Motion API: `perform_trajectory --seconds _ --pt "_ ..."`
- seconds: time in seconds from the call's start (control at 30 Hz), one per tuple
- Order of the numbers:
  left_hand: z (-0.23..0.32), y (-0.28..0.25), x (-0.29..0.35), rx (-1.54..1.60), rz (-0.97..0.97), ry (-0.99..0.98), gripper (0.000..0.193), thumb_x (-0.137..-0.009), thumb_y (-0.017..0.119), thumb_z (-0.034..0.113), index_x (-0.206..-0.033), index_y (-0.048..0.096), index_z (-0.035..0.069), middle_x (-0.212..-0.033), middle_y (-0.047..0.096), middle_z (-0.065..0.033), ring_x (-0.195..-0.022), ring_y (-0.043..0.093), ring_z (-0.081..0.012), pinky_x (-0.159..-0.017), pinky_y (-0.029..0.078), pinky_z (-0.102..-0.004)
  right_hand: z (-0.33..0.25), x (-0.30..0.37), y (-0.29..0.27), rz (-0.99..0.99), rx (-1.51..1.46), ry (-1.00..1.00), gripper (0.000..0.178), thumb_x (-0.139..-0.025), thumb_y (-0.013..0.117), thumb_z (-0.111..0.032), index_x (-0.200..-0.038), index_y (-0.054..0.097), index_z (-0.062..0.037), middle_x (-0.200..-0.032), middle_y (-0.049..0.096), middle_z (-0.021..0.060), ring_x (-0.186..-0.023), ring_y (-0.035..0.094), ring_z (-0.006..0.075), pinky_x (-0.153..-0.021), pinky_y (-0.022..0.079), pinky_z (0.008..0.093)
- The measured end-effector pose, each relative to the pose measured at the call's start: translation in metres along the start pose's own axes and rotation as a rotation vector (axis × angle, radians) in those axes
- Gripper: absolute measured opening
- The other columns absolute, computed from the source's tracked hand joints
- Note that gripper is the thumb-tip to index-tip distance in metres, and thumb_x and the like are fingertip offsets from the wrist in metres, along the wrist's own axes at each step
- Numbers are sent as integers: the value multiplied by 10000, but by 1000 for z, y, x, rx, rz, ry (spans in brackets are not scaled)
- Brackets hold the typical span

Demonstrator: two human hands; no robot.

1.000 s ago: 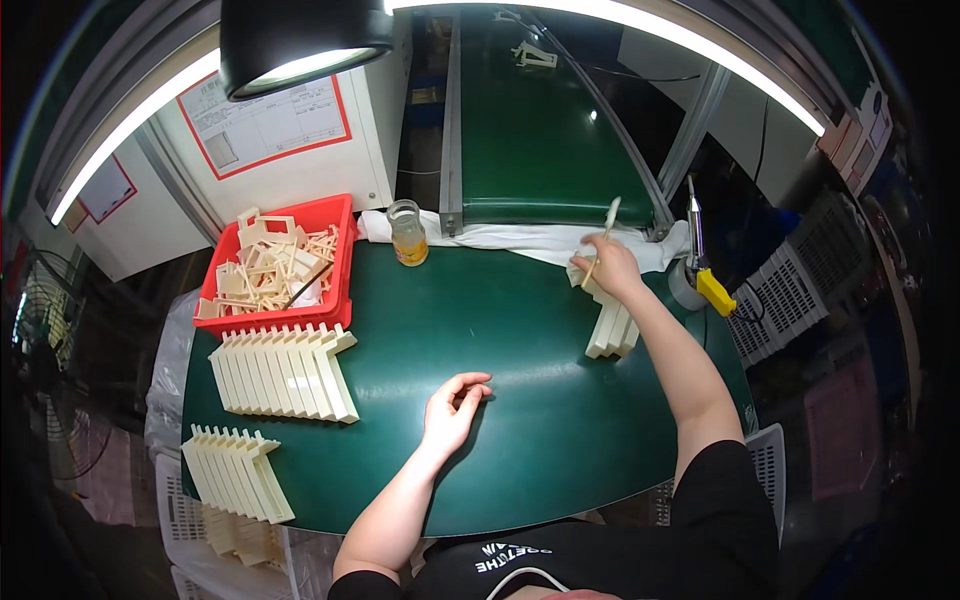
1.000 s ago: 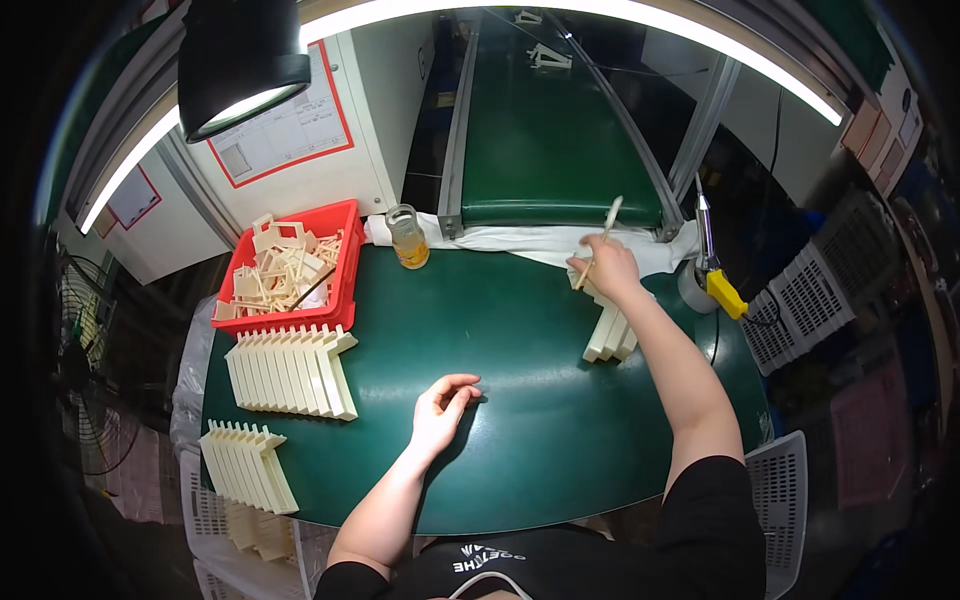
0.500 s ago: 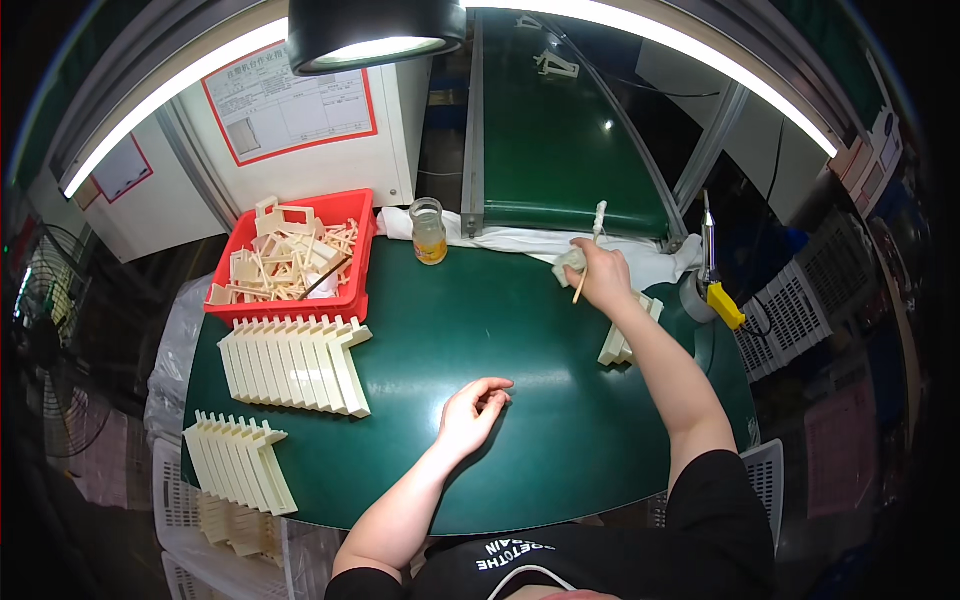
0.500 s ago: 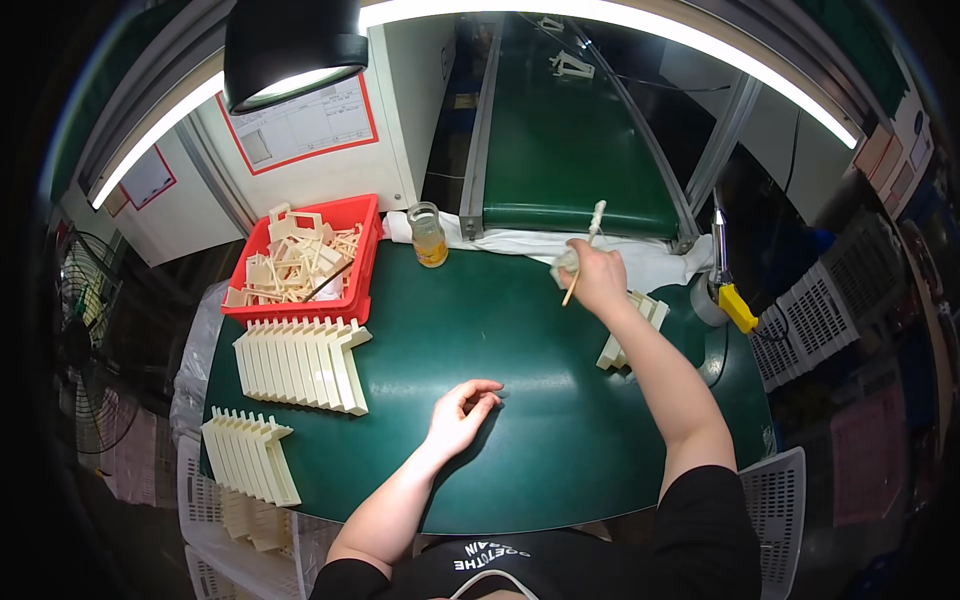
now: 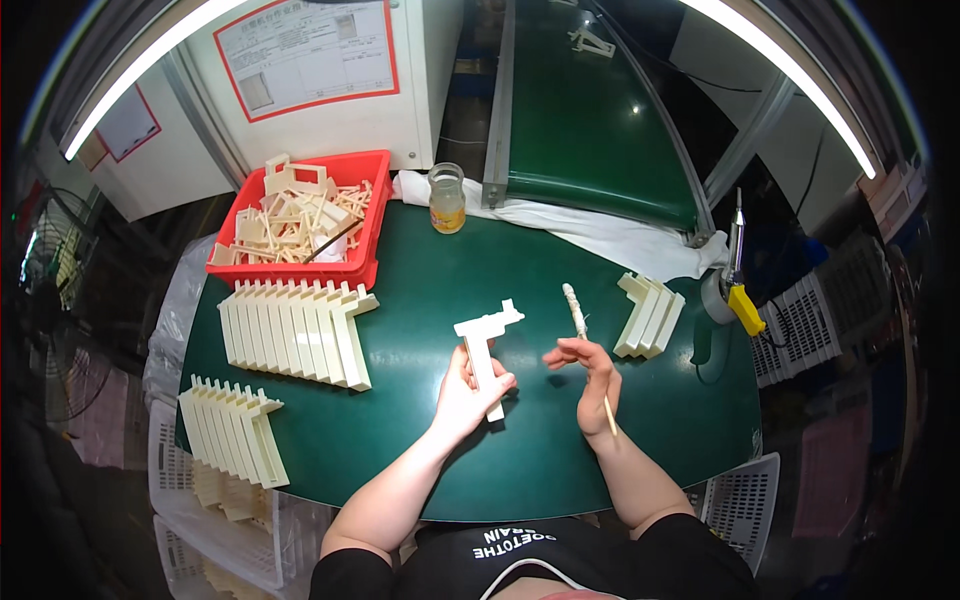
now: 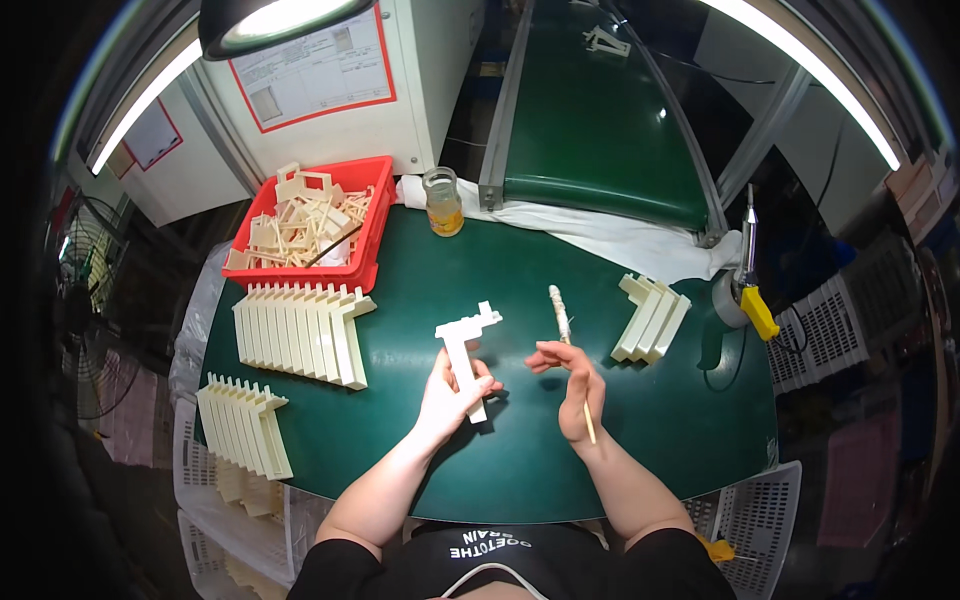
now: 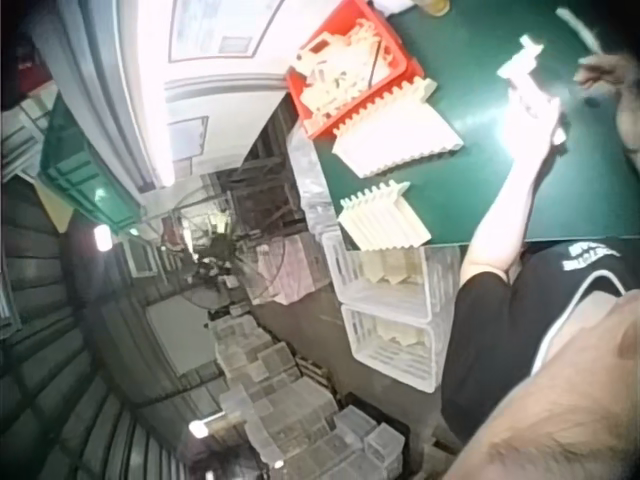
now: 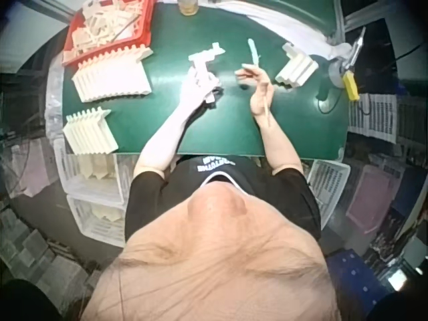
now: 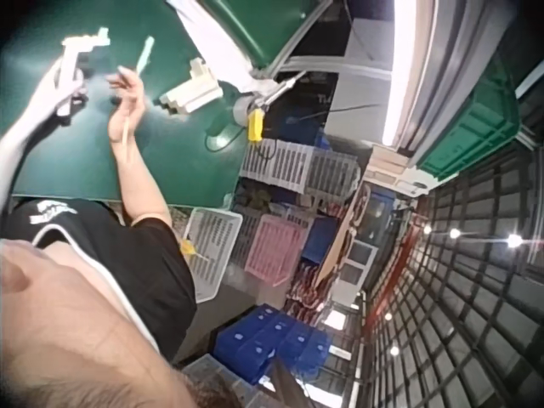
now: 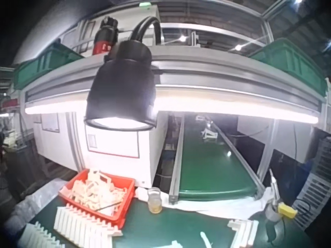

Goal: The person applies liquid to plastic parts using a swab, stacks the parts on the work table, walks to another workstation, and folds a sheet of paper by hand.

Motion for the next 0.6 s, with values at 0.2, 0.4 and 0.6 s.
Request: perform_trajectory --seconds 0.2,0.4,0.6 --pt "2 -3 1 8 32 -59 506 -909 680 91 -1302 379 -10 -935 606 -68 -869 672 -174 -813 548 -307 -18 -2 3 -177 343 -412 630 -1038 287 -507 -1045 672 -8 -1049 667 185 -922 626 309 -833 473 389" --pt "-1 2 5 -231 57 138 488 -880 708 104 -1221 370 21 -945 647 -85 -897 691 -196 -816 563 -331 -23 4 8 -137 357 -407 413 -1020 430 -302 -828 707 -63 -959 662 137 -822 580 293 -792 440 398" --pt "-13 -2 4 -522 33 59 617 -790 775 89 -1260 379 37 -932 671 -87 -842 691 -190 -751 573 -325 -30 19 31 -280 227 -463 362 -1009 477 -312 -849 727 -106 -1002 676 108 -830 582 253 -808 437 384"
Point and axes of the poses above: each hand's wrist, its own x-axis away from the middle knuckle, its own y-axis out of the palm, z = x × y, the point moved 1 cm from there along -x, towards the middle knuckle
